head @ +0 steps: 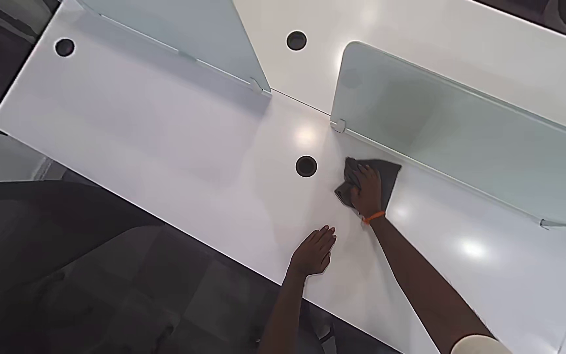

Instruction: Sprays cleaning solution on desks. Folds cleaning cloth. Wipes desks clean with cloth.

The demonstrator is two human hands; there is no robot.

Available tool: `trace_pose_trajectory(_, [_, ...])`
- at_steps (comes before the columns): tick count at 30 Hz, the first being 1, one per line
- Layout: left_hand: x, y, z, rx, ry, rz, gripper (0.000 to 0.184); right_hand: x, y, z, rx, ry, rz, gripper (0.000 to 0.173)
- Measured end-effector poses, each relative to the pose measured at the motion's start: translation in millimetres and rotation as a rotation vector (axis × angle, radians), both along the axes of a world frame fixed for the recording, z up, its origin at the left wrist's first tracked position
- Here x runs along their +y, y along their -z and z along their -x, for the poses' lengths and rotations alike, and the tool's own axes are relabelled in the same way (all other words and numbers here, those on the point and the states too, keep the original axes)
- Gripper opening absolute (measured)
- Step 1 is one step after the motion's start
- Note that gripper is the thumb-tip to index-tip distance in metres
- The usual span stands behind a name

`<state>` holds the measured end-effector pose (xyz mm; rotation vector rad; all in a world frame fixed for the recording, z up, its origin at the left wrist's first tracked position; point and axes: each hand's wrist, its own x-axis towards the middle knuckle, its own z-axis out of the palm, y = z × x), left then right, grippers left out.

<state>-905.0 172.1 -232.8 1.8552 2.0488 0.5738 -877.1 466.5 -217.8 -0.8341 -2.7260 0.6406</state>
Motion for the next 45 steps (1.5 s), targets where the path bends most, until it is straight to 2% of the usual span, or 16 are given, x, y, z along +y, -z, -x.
trace_pose_trajectory(3, [-0.6, 1.8, 1.3, -0.008, -0.001, 0.005, 0.053, -44.3, 4.5, -30.5, -0.013, -0.008, -0.025, 0.049])
trace_pose_trajectory(6, [-0.1, 1.0, -0.2, 0.006, -0.001, -0.014, 0.052, -74.1, -0.2, -18.8, -0.217, -0.144, -0.086, 0.062])
trace_pose_trajectory(10, [-0.3, -0.2, 0.9, -0.022, 0.001, -0.005, 0.052, -64.7, -5.2, 30.7, -0.354, -0.207, -0.125, 0.069])
trace_pose_trajectory(19, [0.0, -0.6, -0.5, -0.006, -0.009, 0.014, 0.052, -21.4, -6.5, 99.3, -0.249, -0.227, -0.099, 0.072])
trace_pose_trajectory(22, [-0.5, -1.0, -0.5, -0.001, 0.0, 0.035, 0.052, 6.4, -6.3, 98.4, -0.196, -0.202, -0.077, 0.073])
trace_pose_trajectory(26, [-1.6, 0.1, -0.5, 0.002, -0.009, 0.006, 0.052, 37.9, -0.5, 102.0, -0.235, -0.041, -0.115, 0.075])
trace_pose_trajectory(28, [-1.1, 1.9, -0.6, -0.01, -0.005, -0.002, 0.052, 30.4, -2.9, 94.4, -0.246, 0.019, -0.132, 0.075])
trace_pose_trajectory(33, [0.7, -1.4, 0.5, -0.059, -0.015, -0.009, 0.05, -26.8, -5.4, 71.3, -0.284, 0.114, -0.114, 0.077])
trace_pose_trajectory(37, [1.7, -0.3, 1.6, -0.062, -0.012, -0.044, 0.049, -74.3, -6.6, 40.2, -0.317, -0.034, -0.112, 0.07])
trace_pose_trajectory(41, [0.8, 0.0, -0.1, -0.054, -0.011, -0.036, 0.049, -56.0, -10.5, 19.1, -0.397, -0.23, -0.116, 0.068])
trace_pose_trajectory(45, [-0.1, -0.8, 0.9, -0.062, -0.015, -0.025, 0.049, -37.3, -3.9, 42.1, -0.357, -0.113, -0.166, 0.072])
